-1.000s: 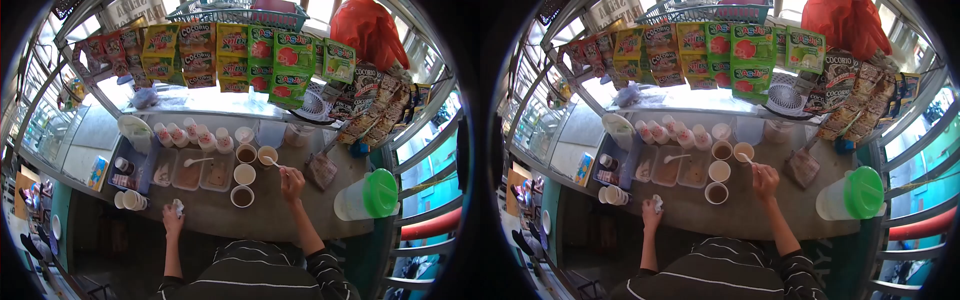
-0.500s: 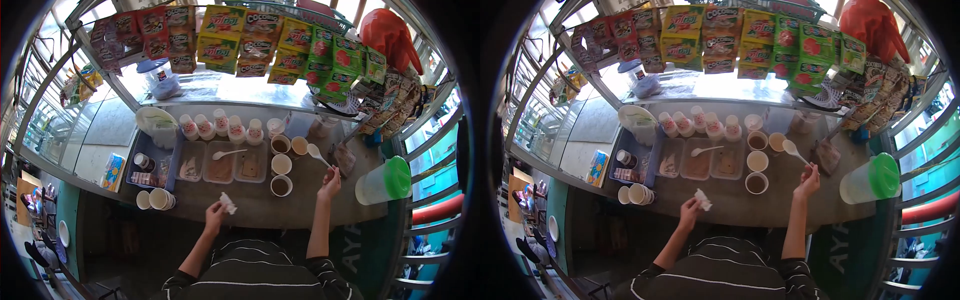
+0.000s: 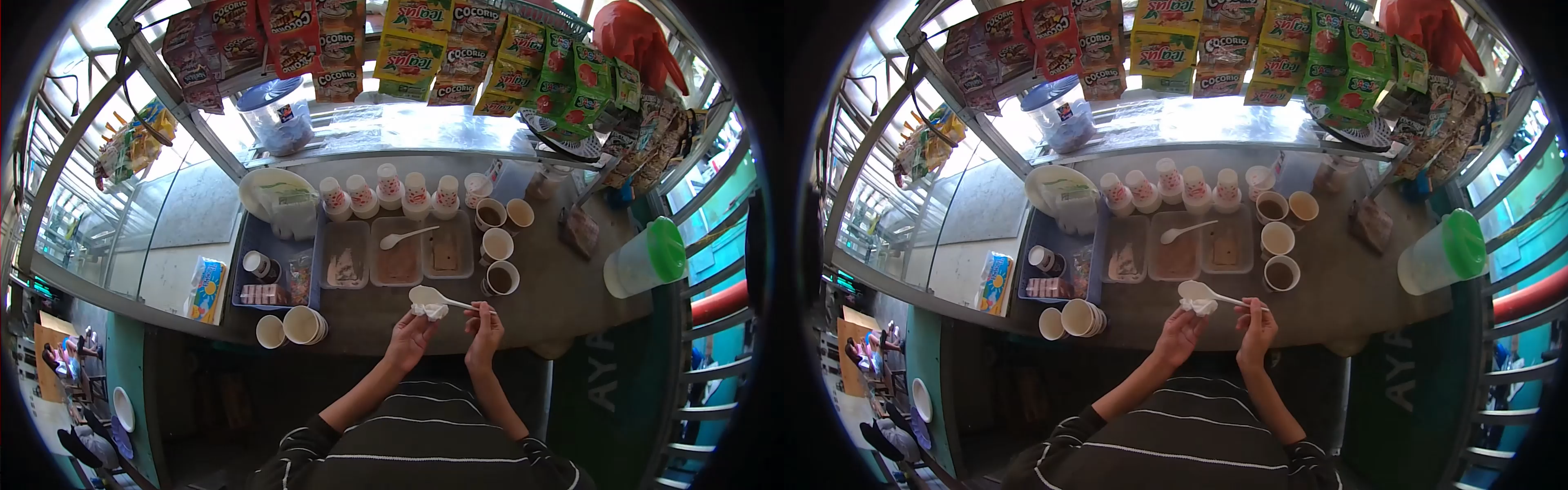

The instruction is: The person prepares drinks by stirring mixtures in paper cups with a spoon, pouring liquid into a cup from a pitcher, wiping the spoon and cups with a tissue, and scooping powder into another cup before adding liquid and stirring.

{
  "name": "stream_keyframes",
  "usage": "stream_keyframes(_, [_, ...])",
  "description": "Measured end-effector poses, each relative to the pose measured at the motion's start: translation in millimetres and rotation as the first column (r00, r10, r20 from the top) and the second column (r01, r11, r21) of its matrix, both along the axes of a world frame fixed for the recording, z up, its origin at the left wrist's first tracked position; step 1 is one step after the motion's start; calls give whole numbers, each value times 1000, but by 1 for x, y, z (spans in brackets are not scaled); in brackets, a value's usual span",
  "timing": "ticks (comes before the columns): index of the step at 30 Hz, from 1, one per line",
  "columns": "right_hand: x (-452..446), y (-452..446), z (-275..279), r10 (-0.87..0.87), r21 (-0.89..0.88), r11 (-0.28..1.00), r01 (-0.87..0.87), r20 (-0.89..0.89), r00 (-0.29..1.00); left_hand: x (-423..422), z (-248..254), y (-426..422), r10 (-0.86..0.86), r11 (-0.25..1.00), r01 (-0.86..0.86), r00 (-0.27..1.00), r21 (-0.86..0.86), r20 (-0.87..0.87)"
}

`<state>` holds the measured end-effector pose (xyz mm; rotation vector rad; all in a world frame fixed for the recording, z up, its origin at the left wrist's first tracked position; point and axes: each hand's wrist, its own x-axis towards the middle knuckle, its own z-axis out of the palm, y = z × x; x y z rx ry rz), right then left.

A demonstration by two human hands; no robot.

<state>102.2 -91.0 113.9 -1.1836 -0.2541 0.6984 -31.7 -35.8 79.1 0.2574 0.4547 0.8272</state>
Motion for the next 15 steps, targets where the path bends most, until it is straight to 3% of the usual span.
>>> stream_keyframes(6, [-31,-5,-2,177,-53,983,-177,0,984,-15,5,-2,117,991,-126,981,-50,-156])
stream_keyframes(12, [-43,-15,-11,235,-71,968,-240,-72,969,-23,9,-7,182,979,-201,916,-16,-358])
stream_keyframes(15, [-43,-16,-8,241,-83,967,-243,-31,970,-27,-1,-12,204,973,-227,927,-38,-315])
